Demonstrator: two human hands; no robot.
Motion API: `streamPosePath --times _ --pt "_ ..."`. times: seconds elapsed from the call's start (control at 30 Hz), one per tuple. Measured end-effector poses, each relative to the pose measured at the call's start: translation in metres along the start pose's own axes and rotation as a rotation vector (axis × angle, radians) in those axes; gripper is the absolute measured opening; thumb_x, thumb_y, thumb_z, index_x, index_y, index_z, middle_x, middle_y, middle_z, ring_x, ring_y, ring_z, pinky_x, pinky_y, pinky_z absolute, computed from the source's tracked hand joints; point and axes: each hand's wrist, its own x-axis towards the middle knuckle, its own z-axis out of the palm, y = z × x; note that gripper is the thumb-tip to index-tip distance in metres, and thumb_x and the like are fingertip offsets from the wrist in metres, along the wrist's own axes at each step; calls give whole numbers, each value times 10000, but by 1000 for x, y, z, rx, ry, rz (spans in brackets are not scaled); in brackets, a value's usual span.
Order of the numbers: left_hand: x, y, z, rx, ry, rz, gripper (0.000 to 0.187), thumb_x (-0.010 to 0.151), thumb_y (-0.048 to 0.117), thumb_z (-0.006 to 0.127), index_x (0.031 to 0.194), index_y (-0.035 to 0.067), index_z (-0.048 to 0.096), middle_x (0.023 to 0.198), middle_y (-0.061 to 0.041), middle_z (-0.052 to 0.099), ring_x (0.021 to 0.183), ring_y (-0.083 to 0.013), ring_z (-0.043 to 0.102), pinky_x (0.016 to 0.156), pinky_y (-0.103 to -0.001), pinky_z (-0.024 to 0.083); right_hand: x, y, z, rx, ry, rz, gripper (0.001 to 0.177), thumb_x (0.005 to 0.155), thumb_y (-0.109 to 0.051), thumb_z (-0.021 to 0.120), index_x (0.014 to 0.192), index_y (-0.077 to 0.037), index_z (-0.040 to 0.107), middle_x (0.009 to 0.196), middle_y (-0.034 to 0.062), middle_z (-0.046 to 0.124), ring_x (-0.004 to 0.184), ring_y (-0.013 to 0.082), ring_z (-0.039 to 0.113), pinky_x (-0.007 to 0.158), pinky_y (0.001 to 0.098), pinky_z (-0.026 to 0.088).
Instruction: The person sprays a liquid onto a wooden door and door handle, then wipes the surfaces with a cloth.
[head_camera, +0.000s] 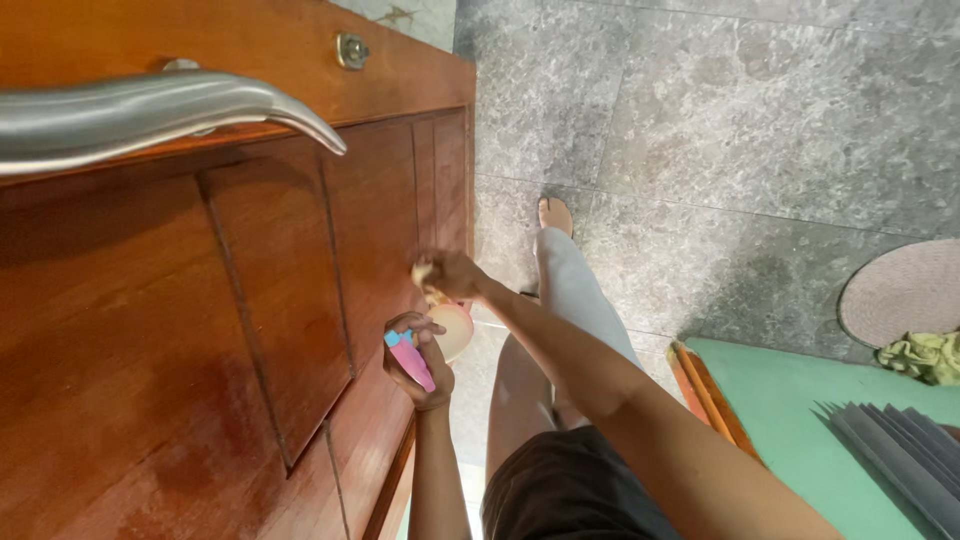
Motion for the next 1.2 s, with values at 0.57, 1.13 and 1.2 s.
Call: streamPosePath --times 0.57,1.13,1.2 --pt "-113 -155 87 36 -44 -286 367 1023 220 649 1279 -26 553 1261 -143 630 1154 -248 612 989 -358 490 -148 92 -128 681 691 163 247 968 -61 524 1214 -46 504 1063 132 630 863 197 638 704 342 547" --pt "-106 -398 172 17 54 -308 299 1070 266 640 1201 13 551 1270 -139 668 1152 -233 661 905 -337 549 -52 219 -122 893 619 -21 375 989 2 482 1355 32 405 1234 168 612 961 230 642 860 359 596" --pt "-100 -399 175 -20 75 -253 336 1061 272 651 1234 8 537 1293 -150 634 1222 -245 627 921 -347 554 -31 219 -124 782 622 -20 398 982 -8 482 1374 36 426 1267 159 621 1014 205 653 895 346 590"
